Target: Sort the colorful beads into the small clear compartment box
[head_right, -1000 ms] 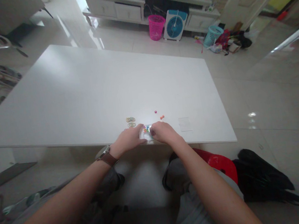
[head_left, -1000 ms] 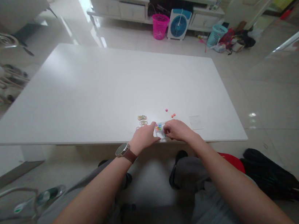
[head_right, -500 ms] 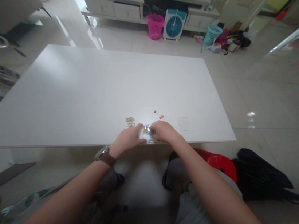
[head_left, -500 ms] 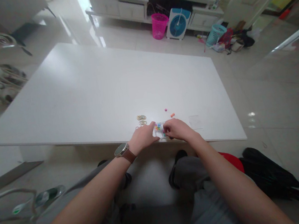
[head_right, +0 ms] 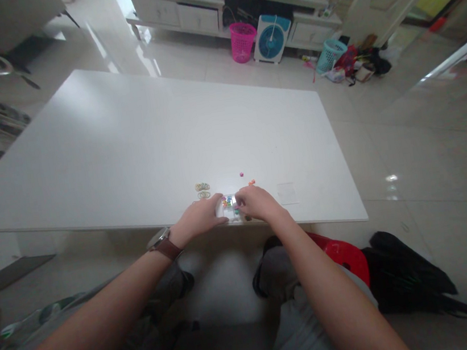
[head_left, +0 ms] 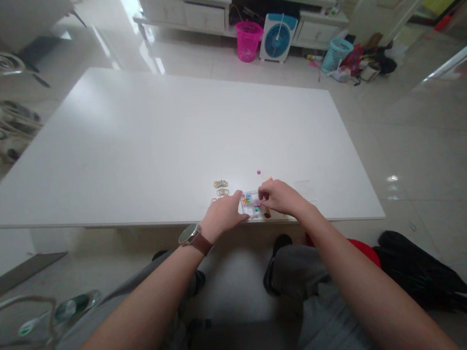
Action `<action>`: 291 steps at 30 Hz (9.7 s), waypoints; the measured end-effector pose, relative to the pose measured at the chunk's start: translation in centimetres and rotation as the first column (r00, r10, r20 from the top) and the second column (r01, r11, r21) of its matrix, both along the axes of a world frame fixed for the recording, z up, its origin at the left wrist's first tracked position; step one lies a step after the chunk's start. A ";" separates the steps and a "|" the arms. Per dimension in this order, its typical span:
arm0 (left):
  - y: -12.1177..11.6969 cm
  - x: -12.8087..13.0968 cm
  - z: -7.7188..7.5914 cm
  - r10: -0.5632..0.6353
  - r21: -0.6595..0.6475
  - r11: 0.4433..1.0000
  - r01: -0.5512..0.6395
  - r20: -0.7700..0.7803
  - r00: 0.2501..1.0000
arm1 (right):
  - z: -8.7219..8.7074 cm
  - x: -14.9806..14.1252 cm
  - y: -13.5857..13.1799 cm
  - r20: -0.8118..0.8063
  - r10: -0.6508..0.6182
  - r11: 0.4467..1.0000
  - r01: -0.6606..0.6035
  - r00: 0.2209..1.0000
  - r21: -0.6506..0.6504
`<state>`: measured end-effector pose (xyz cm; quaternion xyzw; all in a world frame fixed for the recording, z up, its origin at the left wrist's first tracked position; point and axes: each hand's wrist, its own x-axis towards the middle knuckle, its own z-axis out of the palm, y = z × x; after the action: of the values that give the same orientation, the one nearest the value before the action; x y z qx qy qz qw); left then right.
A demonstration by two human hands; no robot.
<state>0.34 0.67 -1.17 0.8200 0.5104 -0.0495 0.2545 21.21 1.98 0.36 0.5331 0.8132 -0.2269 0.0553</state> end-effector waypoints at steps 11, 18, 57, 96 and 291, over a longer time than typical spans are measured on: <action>0.0 0.0 0.0 -0.010 0.020 1.000 0.010 -0.008 1.000 | -3.1 3.2 1.2 -0.026 -0.181 0.969 0.183 0.983 0.164; 0.0 0.0 0.0 -0.008 0.008 1.000 0.008 -0.006 1.000 | -3.6 2.9 1.2 0.013 -0.232 0.967 0.229 0.973 0.114; -0.1 0.1 0.4 0.009 -0.017 1.000 -0.009 0.013 1.000 | 1.7 -2.0 -1.2 0.262 0.009 0.999 0.004 0.965 -0.049; -0.1 0.2 0.4 -0.004 -0.009 1.000 0.004 0.015 1.000 | 1.5 -2.3 -1.2 0.317 -0.055 0.998 0.056 0.947 0.006; -0.2 0.2 0.5 -0.017 -0.004 1.000 0.018 0.022 1.000 | 0.8 -0.5 -0.5 0.140 0.082 0.996 -0.075 0.987 -0.057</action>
<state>0.59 0.45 -0.65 0.8244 0.5003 -0.0439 0.2611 20.68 1.47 1.17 0.5140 0.8214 -0.2069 0.1356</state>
